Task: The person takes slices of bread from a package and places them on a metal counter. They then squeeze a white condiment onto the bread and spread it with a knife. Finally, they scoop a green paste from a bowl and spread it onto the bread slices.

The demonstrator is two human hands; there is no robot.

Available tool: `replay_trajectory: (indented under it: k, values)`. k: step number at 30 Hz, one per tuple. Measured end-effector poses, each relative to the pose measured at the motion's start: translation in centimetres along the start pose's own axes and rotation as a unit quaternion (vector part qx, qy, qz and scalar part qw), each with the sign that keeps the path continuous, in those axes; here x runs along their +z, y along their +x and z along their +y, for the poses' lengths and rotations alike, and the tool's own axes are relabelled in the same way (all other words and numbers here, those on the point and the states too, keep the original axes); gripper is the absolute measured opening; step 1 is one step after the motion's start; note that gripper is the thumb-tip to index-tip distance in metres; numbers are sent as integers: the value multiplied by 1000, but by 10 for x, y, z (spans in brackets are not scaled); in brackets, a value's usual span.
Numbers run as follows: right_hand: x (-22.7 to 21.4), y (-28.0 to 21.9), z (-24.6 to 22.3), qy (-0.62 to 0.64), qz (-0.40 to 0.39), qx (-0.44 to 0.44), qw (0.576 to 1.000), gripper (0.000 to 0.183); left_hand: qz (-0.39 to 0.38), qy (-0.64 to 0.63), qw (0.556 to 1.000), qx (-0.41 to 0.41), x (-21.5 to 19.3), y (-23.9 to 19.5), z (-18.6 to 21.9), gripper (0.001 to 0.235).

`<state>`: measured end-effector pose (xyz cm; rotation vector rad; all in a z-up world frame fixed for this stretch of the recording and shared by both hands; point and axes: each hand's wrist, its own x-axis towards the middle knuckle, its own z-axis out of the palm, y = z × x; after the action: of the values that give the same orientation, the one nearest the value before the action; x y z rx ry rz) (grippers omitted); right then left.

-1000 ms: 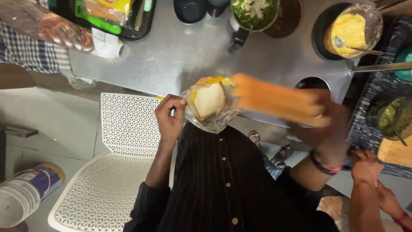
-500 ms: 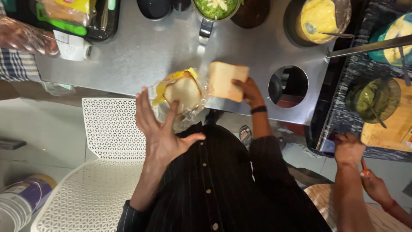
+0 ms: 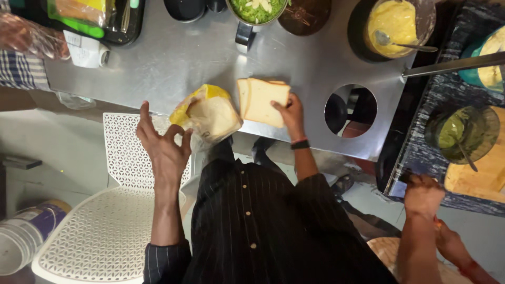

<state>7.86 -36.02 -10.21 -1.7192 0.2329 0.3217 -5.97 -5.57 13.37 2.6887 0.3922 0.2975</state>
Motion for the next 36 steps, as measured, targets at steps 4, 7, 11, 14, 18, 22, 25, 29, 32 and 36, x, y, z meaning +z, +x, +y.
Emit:
replay_trajectory:
  k: [4, 7, 11, 14, 18, 22, 25, 29, 32, 36]
  values:
    - [-60, 2, 1, 205, 39, 13, 978, 43, -45, -62, 997, -27, -8, 20, -20, 13]
    - [-102, 9, 4, 169, 44, 31, 984, 38, -72, -136, 988, -6, -12, 40, -35, 11]
    - [-117, 16, 8, -44, 50, -24, 997, 32, -145, -268, 950, -74, -15, 54, -57, 13]
    - [-89, 29, 15, -131, 51, 22, 990, 33, -101, -390, 915, -26, -31, 66, -80, 21]
    - [-54, 28, 22, -255, 87, 30, 963, 43, -103, -404, 908, 32, -61, 101, -105, 21]
    - [-54, -11, 15, -471, 102, -23, 876, 60, -136, -374, 917, 36, -69, 129, -116, 14]
    - [-45, -43, -12, -517, 63, -173, 836, 27, -127, -354, 920, 114, -66, 152, -131, 19]
    - [-50, -60, -31, -127, 40, 71, 989, 28, -138, -390, 907, 78, -61, 163, -147, 23]
    - [-46, -57, -26, -183, 69, 56, 979, 24, -110, -379, 913, 101, -57, 163, -150, 22]
    - [-28, 2, -9, 122, 127, 59, 983, 25, -93, -396, 909, 89, -55, 156, -154, 23]
